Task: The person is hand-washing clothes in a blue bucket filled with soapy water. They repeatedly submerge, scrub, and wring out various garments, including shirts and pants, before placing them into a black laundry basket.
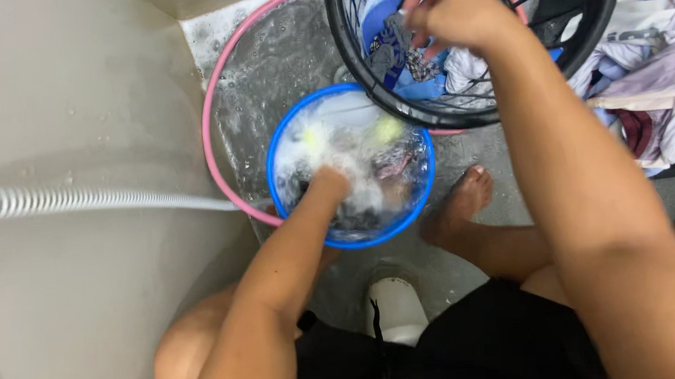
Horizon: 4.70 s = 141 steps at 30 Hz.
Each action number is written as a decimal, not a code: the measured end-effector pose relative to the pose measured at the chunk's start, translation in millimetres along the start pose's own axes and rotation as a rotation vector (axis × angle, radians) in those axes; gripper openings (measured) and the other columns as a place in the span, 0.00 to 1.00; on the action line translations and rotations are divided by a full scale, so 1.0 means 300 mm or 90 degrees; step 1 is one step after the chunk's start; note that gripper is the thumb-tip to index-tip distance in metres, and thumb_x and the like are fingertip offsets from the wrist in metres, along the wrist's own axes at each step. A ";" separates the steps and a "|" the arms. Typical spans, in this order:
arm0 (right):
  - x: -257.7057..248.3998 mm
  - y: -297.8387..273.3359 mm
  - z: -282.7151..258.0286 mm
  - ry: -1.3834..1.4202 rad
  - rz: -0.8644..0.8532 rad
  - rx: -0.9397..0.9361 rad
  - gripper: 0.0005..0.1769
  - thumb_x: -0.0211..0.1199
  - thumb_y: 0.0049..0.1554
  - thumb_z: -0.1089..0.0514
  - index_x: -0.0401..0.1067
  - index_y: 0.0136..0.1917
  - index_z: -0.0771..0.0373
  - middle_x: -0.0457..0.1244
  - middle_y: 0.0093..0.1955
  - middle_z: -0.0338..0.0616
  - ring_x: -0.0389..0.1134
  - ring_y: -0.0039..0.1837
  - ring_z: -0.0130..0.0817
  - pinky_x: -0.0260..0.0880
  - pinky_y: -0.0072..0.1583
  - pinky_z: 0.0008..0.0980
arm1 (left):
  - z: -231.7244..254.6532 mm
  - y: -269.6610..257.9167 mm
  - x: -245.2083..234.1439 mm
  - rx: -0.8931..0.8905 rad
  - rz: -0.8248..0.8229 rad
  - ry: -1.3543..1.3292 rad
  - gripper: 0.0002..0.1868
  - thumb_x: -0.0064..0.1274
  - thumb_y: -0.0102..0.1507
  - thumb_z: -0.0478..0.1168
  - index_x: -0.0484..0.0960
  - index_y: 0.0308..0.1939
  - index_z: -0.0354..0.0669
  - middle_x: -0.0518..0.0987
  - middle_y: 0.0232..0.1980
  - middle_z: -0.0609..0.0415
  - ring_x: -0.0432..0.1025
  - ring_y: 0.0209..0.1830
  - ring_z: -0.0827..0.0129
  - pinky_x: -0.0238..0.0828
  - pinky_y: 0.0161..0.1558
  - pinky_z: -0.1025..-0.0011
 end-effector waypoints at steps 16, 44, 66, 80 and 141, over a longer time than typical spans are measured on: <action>0.143 0.451 0.491 -0.526 -0.077 0.279 0.89 0.84 0.28 0.34 0.26 0.86 0.37 0.15 0.85 0.61 0.13 0.82 0.72 0.43 0.64 0.95 | -0.043 0.053 0.018 0.009 -0.127 -0.109 0.27 0.56 0.61 0.57 0.83 0.56 0.43 0.80 0.61 0.41 0.74 0.63 0.50 0.70 0.63 0.55; -0.280 0.082 0.241 -0.129 0.081 -0.096 0.16 0.72 0.51 0.57 0.78 0.49 0.68 0.69 0.42 0.43 0.67 0.42 0.31 0.69 0.47 0.33 | 0.027 -0.192 -0.410 0.107 0.106 -0.117 0.27 0.55 0.60 0.56 0.82 0.52 0.38 0.79 0.57 0.37 0.73 0.59 0.46 0.69 0.61 0.54; 0.462 -0.548 0.027 -0.180 0.146 -0.062 0.29 0.73 0.47 0.49 0.74 0.53 0.74 0.69 0.41 0.65 0.74 0.46 0.58 0.74 0.50 0.48 | -0.031 -0.846 -0.624 0.171 0.627 -0.378 0.73 0.80 0.47 0.43 0.36 0.80 0.40 0.47 0.81 0.29 0.44 0.78 0.28 0.42 0.73 0.46; 0.601 -0.368 0.266 -0.337 -0.102 0.219 0.44 0.62 0.56 0.33 0.59 0.73 0.66 0.60 0.70 0.64 0.62 0.72 0.57 0.60 0.71 0.49 | 0.090 -0.562 -0.546 -0.107 0.186 -0.247 0.73 0.68 0.51 0.45 0.21 0.80 0.54 0.45 0.76 0.23 0.56 0.75 0.32 0.56 0.73 0.51; 0.315 0.424 0.634 -0.659 -0.310 0.176 0.74 0.84 0.39 0.45 0.37 0.84 0.27 0.16 0.83 0.67 0.35 0.84 0.73 0.53 0.75 0.59 | 0.056 -0.054 -0.052 -0.003 -0.087 -0.118 0.33 0.53 0.55 0.48 0.76 0.63 0.40 0.73 0.63 0.34 0.69 0.63 0.41 0.67 0.61 0.53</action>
Point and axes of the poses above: each hand's wrist, its own y-axis towards the middle knuckle, its own x-axis out of the palm, z = x × y, the point moved 4 cm from there along y, towards the middle knuckle
